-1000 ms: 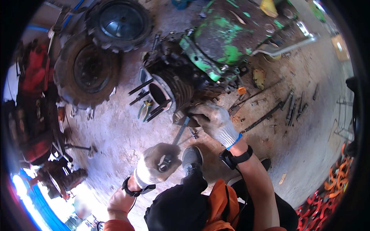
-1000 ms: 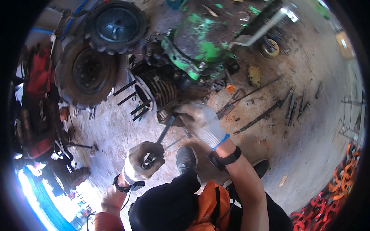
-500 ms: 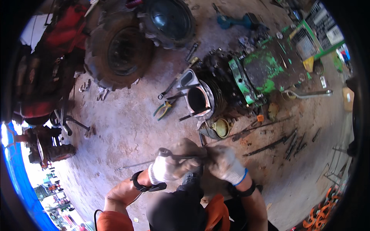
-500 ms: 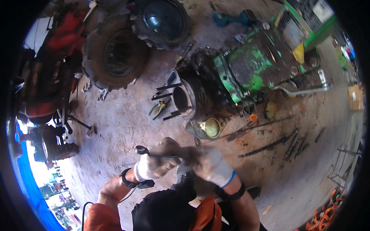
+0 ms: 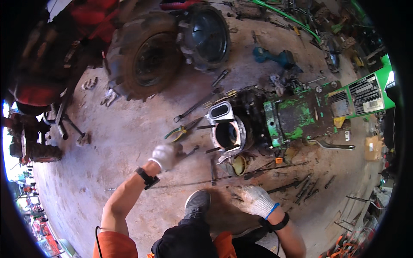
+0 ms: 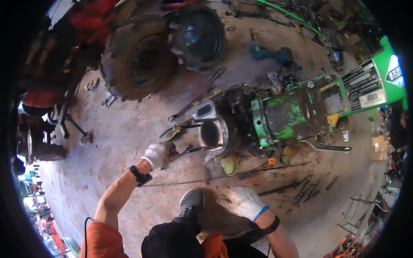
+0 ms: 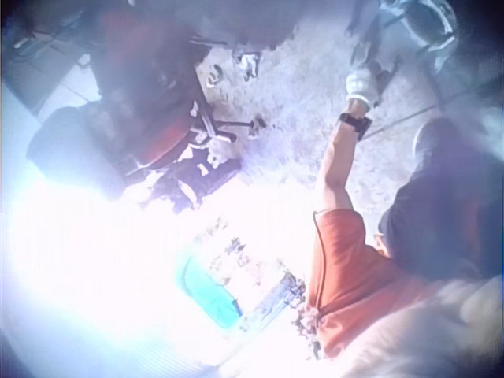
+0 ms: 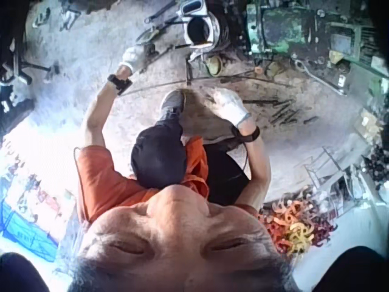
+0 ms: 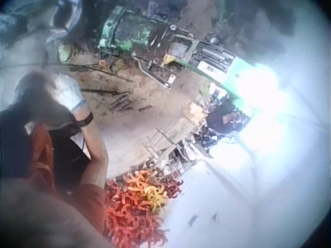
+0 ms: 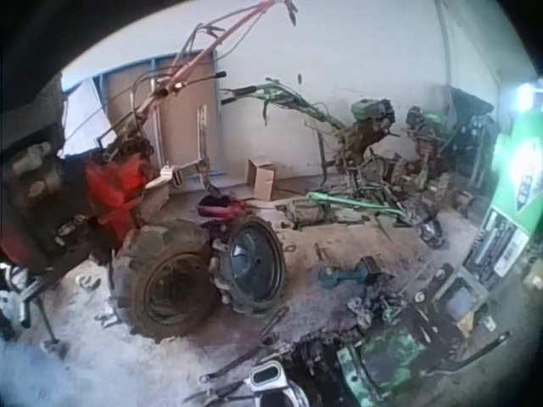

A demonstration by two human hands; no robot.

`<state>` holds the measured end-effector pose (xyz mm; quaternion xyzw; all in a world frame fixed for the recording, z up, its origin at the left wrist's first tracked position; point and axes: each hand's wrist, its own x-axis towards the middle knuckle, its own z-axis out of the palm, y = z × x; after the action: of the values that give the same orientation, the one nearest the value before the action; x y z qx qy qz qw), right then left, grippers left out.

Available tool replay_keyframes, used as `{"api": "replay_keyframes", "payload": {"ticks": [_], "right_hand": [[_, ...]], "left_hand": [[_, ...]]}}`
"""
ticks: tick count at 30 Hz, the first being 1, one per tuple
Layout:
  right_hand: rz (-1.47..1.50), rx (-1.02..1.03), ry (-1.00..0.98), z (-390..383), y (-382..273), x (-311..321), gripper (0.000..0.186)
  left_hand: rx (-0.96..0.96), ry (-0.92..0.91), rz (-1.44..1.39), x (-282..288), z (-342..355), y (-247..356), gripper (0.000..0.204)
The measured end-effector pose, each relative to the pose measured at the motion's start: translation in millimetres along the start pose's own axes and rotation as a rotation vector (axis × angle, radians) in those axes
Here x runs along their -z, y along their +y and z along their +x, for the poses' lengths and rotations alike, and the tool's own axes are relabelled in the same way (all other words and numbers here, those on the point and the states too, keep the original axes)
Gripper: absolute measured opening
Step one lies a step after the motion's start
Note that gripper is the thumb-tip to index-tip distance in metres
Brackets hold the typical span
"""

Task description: The person removes bolts from a green engine using a socket wrench and an impact driver, then detaches a metal housing. They place the housing on the floor and continue to remove additional bolts and components from the engine block.

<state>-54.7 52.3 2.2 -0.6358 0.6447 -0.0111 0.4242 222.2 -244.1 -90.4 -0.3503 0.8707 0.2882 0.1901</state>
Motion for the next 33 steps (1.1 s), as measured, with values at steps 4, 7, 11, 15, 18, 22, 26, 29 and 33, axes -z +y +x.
{"api": "replay_keyframes", "payload": {"ticks": [4,7,11,15,18,22,26,29,33], "right_hand": [[-0.283,0.103,0.055,-46,38,28,0.037],[-0.510,-0.016,-0.042,-89,59,63,0.023],[-0.577,-0.214,0.023,-125,66,105,0.029],[-0.359,-0.360,0.092,-103,62,100,0.035],[-0.309,-0.059,0.403,-69,57,79,0.032],[-0.046,0.050,0.512,-30,54,76,0.030],[0.177,-0.073,0.625,2,51,80,0.031],[0.410,-0.050,0.786,10,45,59,0.028],[0.671,-0.058,0.721,14,48,23,0.028]], "left_hand": [[-0.065,0.587,0.144,29,67,-15,0.040],[-0.015,0.320,0.349,38,111,-18,0.047],[0.007,0.250,0.171,39,134,-27,0.041],[0.076,0.277,-0.260,37,90,-26,0.036],[0.071,0.369,-0.859,33,7,-6,0.031],[0.121,0.487,-0.937,34,-139,25,0.032],[-0.297,0.552,-0.456,62,-206,54,0.046],[-0.451,0.421,0.186,97,-214,90,0.062],[-0.582,0.298,0.522,119,-197,147,0.058]]}}
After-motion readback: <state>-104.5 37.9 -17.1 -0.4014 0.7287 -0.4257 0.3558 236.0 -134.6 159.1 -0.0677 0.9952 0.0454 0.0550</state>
